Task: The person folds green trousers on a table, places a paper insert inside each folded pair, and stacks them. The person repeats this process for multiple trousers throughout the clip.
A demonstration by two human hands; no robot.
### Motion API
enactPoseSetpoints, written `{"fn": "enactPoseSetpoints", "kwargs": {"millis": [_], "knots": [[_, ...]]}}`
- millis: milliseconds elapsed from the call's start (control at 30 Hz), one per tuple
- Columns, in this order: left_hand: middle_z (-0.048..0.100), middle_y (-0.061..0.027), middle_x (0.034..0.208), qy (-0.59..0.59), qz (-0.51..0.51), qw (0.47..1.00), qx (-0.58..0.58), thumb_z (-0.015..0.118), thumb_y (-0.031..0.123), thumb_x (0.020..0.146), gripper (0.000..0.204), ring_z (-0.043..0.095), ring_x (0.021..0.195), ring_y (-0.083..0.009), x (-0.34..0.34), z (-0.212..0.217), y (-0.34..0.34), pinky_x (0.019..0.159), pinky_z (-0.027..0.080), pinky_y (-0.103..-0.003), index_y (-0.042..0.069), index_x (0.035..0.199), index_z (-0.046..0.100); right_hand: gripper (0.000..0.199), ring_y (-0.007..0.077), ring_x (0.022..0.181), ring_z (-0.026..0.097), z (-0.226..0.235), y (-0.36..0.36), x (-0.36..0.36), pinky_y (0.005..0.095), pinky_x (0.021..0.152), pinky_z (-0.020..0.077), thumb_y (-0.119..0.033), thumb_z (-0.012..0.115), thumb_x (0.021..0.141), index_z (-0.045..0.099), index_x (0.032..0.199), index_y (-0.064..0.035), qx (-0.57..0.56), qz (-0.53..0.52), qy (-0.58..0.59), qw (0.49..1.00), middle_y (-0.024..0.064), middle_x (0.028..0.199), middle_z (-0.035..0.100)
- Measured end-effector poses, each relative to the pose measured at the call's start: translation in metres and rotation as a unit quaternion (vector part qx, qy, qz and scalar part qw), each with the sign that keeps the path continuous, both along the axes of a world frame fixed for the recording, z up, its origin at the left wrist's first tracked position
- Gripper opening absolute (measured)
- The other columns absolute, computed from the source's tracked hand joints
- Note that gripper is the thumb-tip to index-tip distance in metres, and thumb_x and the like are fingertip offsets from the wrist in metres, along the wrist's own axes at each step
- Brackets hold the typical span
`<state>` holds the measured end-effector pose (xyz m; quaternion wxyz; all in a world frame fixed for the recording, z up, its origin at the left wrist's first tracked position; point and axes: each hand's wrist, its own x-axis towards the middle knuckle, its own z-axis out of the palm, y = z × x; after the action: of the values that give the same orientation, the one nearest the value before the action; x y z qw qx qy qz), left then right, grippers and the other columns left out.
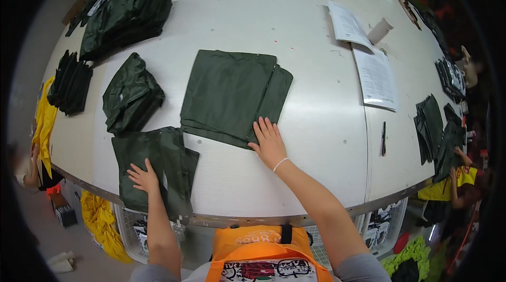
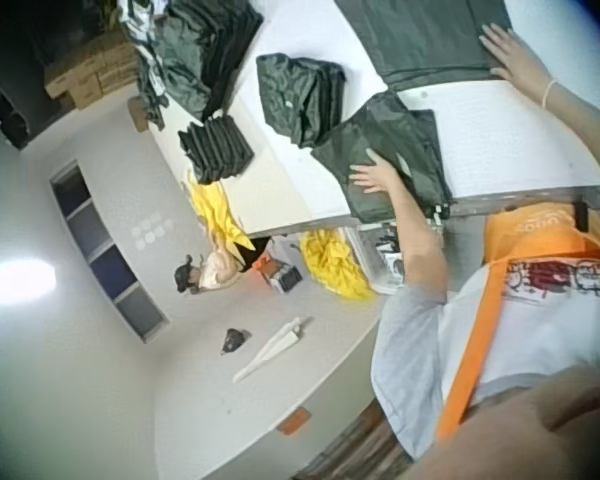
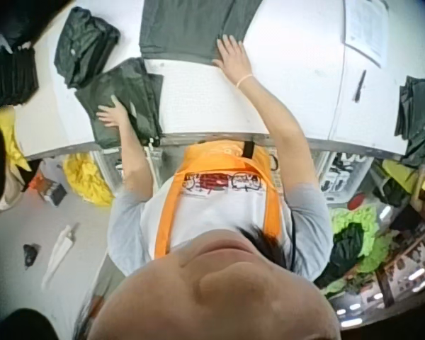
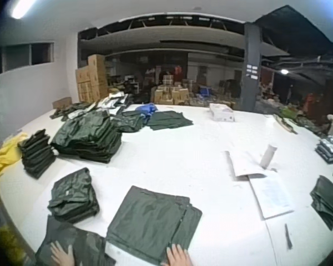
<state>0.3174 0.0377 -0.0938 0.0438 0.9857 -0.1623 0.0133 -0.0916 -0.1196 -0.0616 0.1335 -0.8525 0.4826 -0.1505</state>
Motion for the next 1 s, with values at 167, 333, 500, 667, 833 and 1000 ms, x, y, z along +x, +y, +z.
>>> {"fn": "enactPoseSetpoints", "kwargs": {"millis": [167,333,500,667,833,1000], "knots": [[0.027,-0.0221,0.147,-0.09,-0.368,0.874,-0.303,0.054,0.023,0.092,0.06,0.025,0.136,-0.0368,-0.103,0.075,-0.07,0.112,0.019,-0.045,-0.001,0.141,0.03,0.046,0.0282,0.131,0.035,0.014,0.061,-0.065,0.0459,0.108,0.0265,-0.034,0.051,0.092,0.051,0.129,-0.0061,0.024,0.012,0.065,0.998,0.0128,0.139,0.043],[0.03,-0.023,0.145,0.221,-0.618,0.732,-0.181,0.062,0.028,0.083,0.067,0.029,0.134,-0.0381,-0.306,0.083,-0.087,0.11,0.021,-0.048,-0.001,0.138,0.036,0.044,0.0282,0.131,0.035,0.036,0.138,-0.097,0.0486,0.107,0.0267,-0.036,0.049,0.093,0.055,0.126,-0.0072,0.071,-0.013,0.052,0.996,0.0131,0.139,0.044],[0.022,-0.0208,0.149,0.153,-0.67,0.721,-0.082,0.061,0.036,0.083,0.07,0.02,0.139,-0.0347,-0.368,0.043,-0.041,0.111,0.015,-0.052,0.003,0.139,0.035,0.032,0.0321,0.112,0.051,0.044,0.162,-0.131,0.0443,0.095,0.0396,-0.03,0.052,0.09,0.065,0.105,-0.0049,0.147,-0.013,-0.103,0.984,0.0155,0.116,0.059],[0.022,-0.02,0.15,0.128,-0.695,0.706,-0.052,0.061,0.038,0.082,0.071,0.021,0.139,-0.0335,-0.357,0.047,-0.035,0.11,0.016,-0.053,0.003,0.139,0.037,0.016,0.0347,0.086,0.057,0.035,0.045,-0.213,0.0448,0.081,0.046,-0.012,0.051,0.087,0.063,0.091,-0.0026,0.026,-0.154,-0.122,0.98,0.0153,0.09,0.063],[0.022,-0.0215,0.149,0.159,-0.699,0.697,-0.033,0.06,0.038,0.082,0.071,0.02,0.139,-0.035,-0.356,0.052,-0.037,0.11,0.015,-0.054,0.002,0.138,0.036,0.03,0.0335,0.122,0.045,0.012,-0.089,-0.28,0.0391,0.102,0.0389,-0.011,0.052,0.088,0.059,0.116,-0.004,-0.054,-0.265,0.081,0.959,0.0201,0.133,0.047],[0.024,-0.0193,0.149,0.161,-0.69,0.705,-0.017,0.062,0.04,0.08,0.073,0.023,0.138,-0.0324,-0.355,0.051,-0.037,0.109,0.018,-0.054,0.006,0.139,0.037,0.052,0.0336,0.125,0.041,0.016,-0.158,-0.298,0.0381,0.103,0.036,-0.012,0.063,0.082,0.044,0.127,0.0046,-0.087,-0.363,0.184,0.909,0.0208,0.137,0.041]]}}
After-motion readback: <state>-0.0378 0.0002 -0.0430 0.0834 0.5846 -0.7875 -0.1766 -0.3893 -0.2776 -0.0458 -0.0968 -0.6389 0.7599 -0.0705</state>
